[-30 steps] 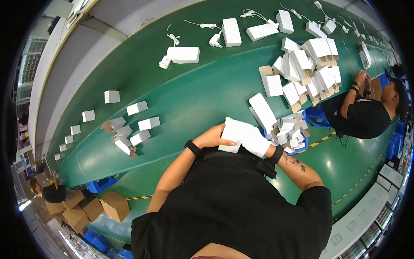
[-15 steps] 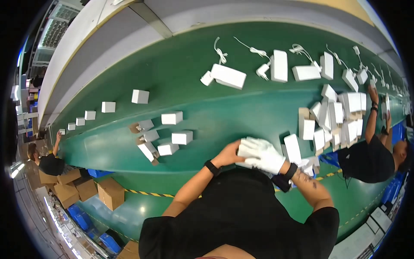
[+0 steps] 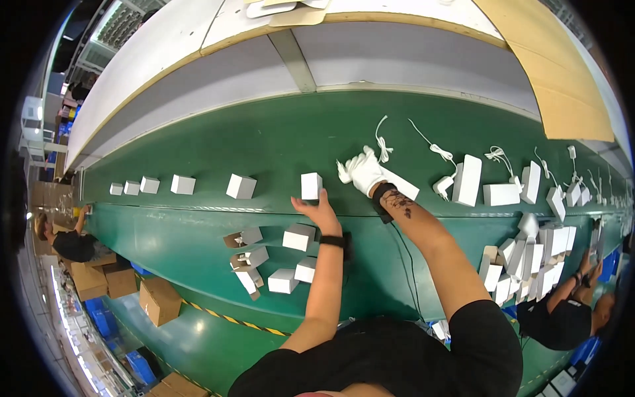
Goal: The person picks up a power adapter and a box, places the adapter inside, and closes the box lid before setting it on the conveyor belt. This process is repeated for several power adapters and boxes.
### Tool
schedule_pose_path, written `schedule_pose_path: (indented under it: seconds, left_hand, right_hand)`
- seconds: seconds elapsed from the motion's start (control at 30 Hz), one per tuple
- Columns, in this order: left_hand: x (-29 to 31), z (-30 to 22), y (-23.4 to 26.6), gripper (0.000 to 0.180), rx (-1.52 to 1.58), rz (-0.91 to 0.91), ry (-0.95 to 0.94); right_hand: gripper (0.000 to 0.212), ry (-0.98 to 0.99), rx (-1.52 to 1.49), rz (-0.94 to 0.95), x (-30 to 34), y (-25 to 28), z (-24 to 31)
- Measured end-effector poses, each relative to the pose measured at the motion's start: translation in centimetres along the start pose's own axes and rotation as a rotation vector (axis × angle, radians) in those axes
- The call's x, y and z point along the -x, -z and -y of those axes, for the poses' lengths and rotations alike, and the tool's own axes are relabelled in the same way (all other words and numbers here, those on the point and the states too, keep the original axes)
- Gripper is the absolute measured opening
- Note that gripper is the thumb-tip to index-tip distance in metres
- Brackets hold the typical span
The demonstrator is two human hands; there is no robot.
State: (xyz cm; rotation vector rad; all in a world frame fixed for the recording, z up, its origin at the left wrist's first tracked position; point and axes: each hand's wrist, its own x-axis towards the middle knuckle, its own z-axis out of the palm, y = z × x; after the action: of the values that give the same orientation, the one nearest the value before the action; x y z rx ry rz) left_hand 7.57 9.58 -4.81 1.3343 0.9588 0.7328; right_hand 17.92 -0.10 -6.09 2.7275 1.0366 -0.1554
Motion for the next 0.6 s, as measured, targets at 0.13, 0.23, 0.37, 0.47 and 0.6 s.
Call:
schedule_pose_path:
  seconds: [0.13, 0.23, 0.37, 0.47, 0.6]
  left_hand:
    - [6.8, -4.1, 4.6, 0.068, -0.038, 0.310, 0.093]
    - [9.4, -3.7, 6.2, 0.060, 0.328, 0.769, 0.498]
    - [10.0, -7.0, 4.2, 0.047, 0.987, 0.900, 1.189]
    - [9.7, -5.5, 2.4, 0.042, 1.131, 0.810, 1.138]
    - [11.1, -5.8, 3.0, 0.039, 0.896, 0.995, 0.933]
  right_hand:
    - [0.024, -0.289, -0.762, -0.370, 0.7, 6.7, -4.1]
    - [0.037, -0.226, -1.760, -0.495, 4.4, 8.8, -6.6]
    - [0.043, -0.209, -2.243, -0.532, 13.8, 15.9, -3.4]
    - [0.051, -0.381, -2.020, -0.595, 20.5, 13.4, -0.4]
    - [0.051, -0.302, -2.116, -0.190, 27.0, 11.9, 1.4]
